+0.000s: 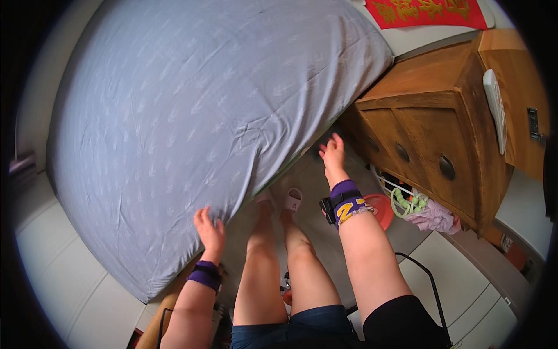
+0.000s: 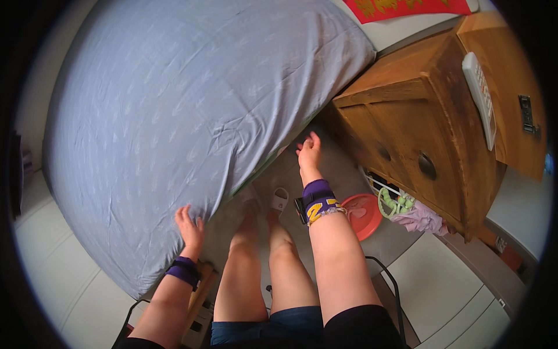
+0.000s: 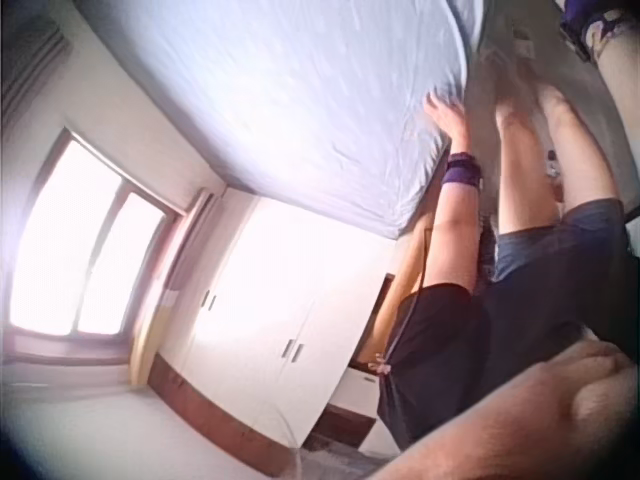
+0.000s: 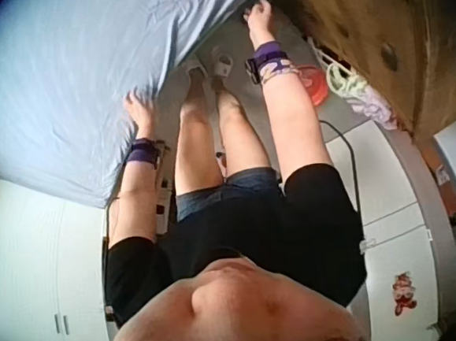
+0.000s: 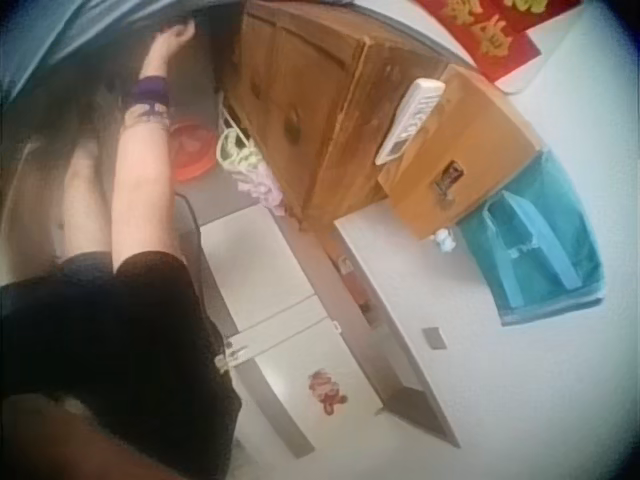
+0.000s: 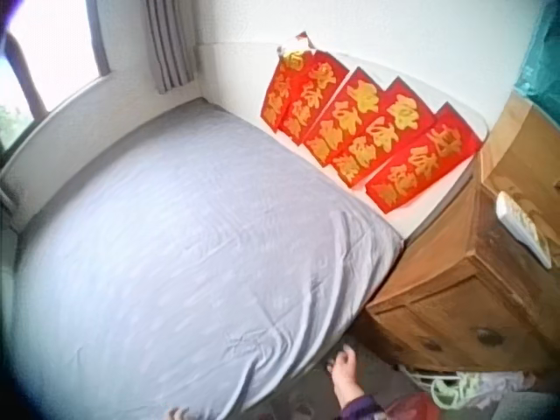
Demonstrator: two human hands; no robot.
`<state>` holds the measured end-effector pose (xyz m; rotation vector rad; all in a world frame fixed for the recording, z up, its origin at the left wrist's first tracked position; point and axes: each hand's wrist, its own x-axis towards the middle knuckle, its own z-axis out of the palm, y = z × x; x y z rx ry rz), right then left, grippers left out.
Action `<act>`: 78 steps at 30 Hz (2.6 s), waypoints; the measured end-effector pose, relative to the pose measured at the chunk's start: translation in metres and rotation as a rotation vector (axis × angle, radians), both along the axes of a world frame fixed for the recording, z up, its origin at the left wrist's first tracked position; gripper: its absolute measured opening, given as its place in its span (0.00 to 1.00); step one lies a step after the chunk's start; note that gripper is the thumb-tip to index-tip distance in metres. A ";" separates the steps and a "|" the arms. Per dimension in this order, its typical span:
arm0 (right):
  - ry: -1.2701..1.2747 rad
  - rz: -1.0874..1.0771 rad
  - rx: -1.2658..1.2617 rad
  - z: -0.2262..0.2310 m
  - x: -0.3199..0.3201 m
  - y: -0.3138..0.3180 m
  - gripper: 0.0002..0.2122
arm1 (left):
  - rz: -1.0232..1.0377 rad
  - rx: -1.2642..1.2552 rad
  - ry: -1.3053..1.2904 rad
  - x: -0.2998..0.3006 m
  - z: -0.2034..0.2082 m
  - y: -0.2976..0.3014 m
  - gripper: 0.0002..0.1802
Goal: The person makes a bed by unfolding a blue patterned sheet over a mattress, smoothing it out by hand, and tucking the edges under the mattress along multiple sides.
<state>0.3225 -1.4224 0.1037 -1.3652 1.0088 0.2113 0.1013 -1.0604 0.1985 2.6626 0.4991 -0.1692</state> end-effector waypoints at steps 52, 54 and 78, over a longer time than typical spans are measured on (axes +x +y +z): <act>-0.039 -0.277 0.774 0.020 0.092 -0.024 0.33 | 2.146 -1.925 -0.422 0.138 -0.098 -0.197 0.24; -0.071 -0.272 0.796 0.028 0.094 -0.020 0.33 | 2.111 -1.945 -0.423 0.133 -0.106 -0.191 0.24; 0.200 -0.292 0.507 -0.006 0.126 -0.032 0.28 | 0.987 -1.343 0.682 0.145 -0.082 -0.202 0.17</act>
